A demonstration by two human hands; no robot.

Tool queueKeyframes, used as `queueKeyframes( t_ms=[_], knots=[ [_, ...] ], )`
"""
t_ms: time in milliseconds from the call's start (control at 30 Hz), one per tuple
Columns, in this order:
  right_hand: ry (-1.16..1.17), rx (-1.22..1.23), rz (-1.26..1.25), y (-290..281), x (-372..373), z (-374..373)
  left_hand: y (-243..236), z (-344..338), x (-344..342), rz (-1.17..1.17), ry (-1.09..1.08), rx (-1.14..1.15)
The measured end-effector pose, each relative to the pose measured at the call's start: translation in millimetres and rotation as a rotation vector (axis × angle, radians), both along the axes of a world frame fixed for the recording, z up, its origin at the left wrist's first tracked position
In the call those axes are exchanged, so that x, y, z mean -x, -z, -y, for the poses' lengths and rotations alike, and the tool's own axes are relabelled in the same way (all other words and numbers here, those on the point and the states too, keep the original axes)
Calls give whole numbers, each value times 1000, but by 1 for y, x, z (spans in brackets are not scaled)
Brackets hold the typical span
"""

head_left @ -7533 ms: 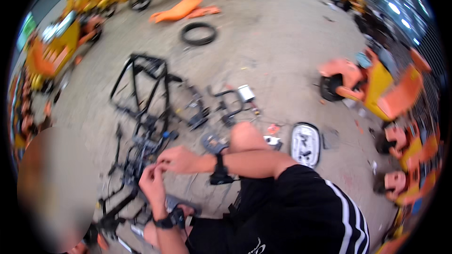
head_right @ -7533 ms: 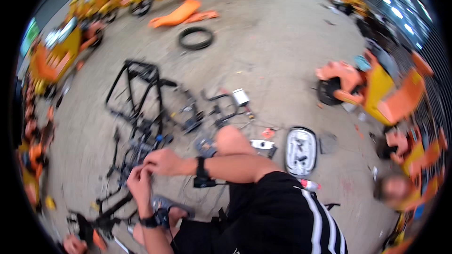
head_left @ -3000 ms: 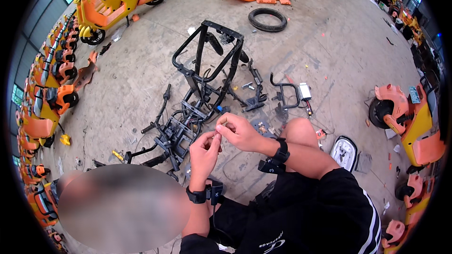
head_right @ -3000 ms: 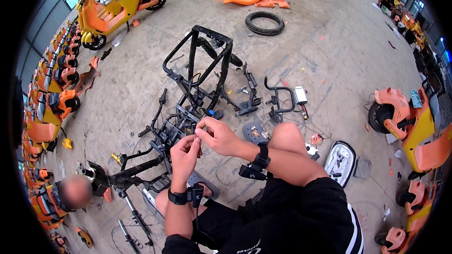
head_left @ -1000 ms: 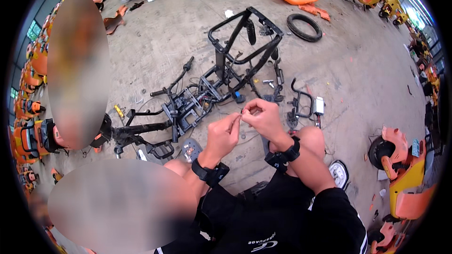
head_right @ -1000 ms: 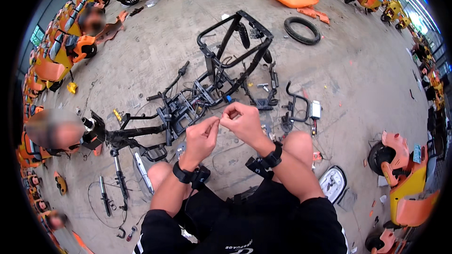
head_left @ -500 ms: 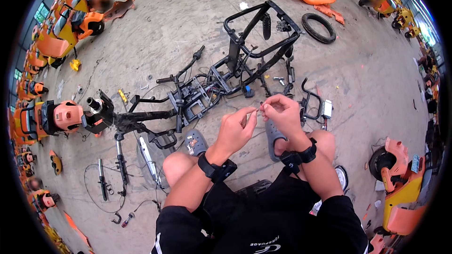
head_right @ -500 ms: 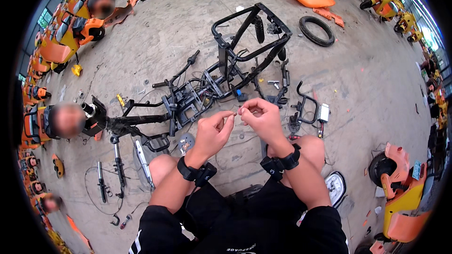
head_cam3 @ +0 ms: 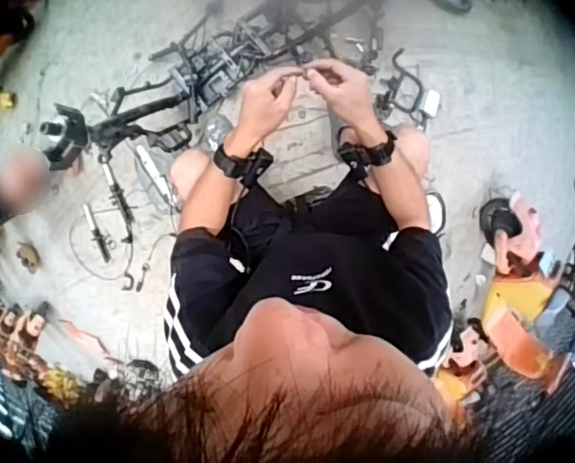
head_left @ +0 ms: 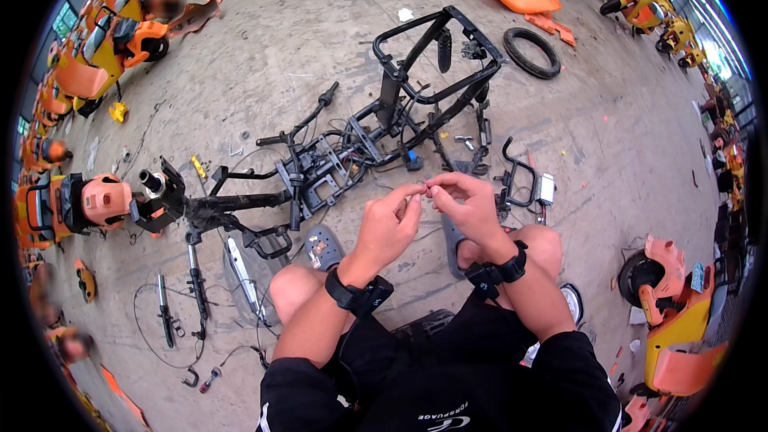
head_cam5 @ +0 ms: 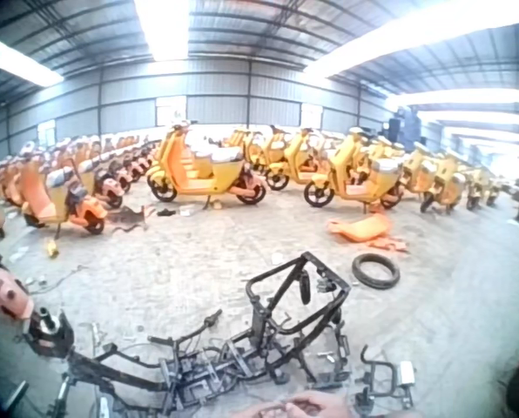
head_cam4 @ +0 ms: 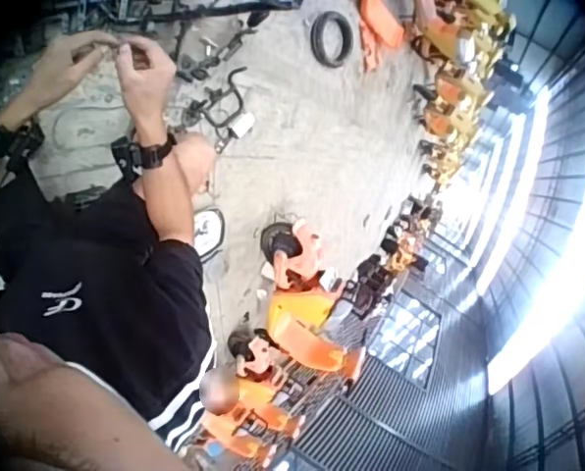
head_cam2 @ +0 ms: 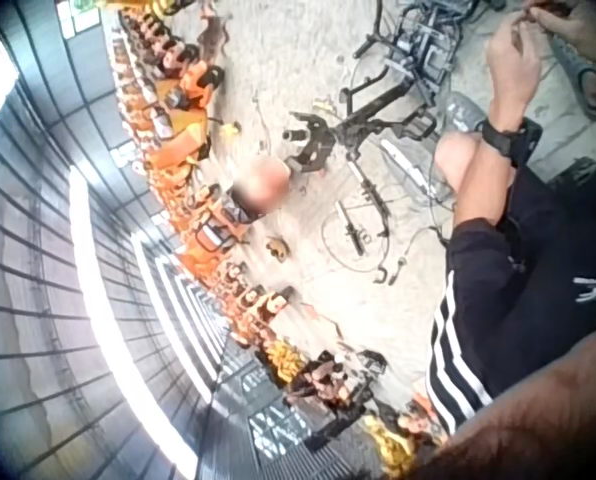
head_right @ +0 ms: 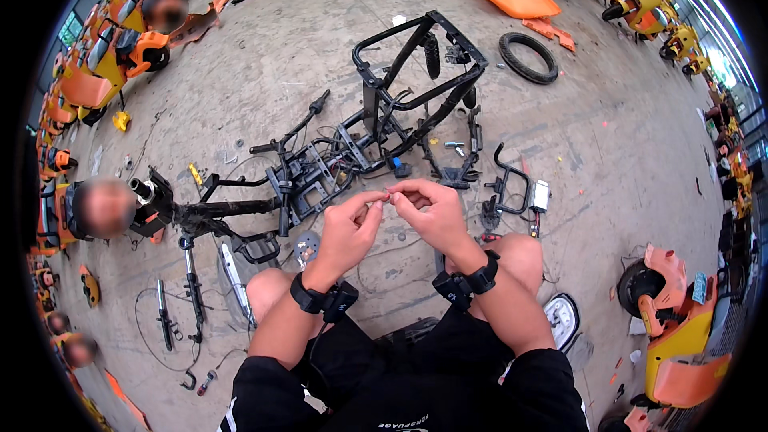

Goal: The person works on small components of a motorcycle frame by hand, handling small fasteners and wires.

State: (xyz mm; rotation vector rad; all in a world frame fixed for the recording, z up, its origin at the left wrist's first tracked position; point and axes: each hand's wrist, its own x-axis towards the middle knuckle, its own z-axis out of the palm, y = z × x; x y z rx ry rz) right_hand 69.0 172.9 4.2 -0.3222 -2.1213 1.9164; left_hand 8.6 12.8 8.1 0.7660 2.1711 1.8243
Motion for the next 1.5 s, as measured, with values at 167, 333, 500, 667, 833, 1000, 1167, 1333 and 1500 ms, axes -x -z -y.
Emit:
queueKeyframes(
  t_ms=[167,333,500,667,833,1000,1167,1333,1500],
  knots=[
    [-15,-15,0,2,-1,3,-3,4,1,-97,-9,41],
    [-64,-158,1,-5,-3,1,-1,4,1,-148,7,63],
    [-1,-410,-235,17,1,-11,10,-3,9,-160,46,276],
    [-68,-218,-231,40,17,7,16,18,17,-282,93,355],
    [-201,93,61,38,5,6,15,7,20,-159,184,396],
    [-111,105,13,50,14,10,13,7,20,0,195,434],
    [-36,-15,-91,43,14,14,26,9,22,12,117,245],
    [-23,-40,-67,35,9,12,22,10,21,142,135,229],
    [-61,-22,-38,34,7,11,28,15,24,14,159,296]
  ],
)
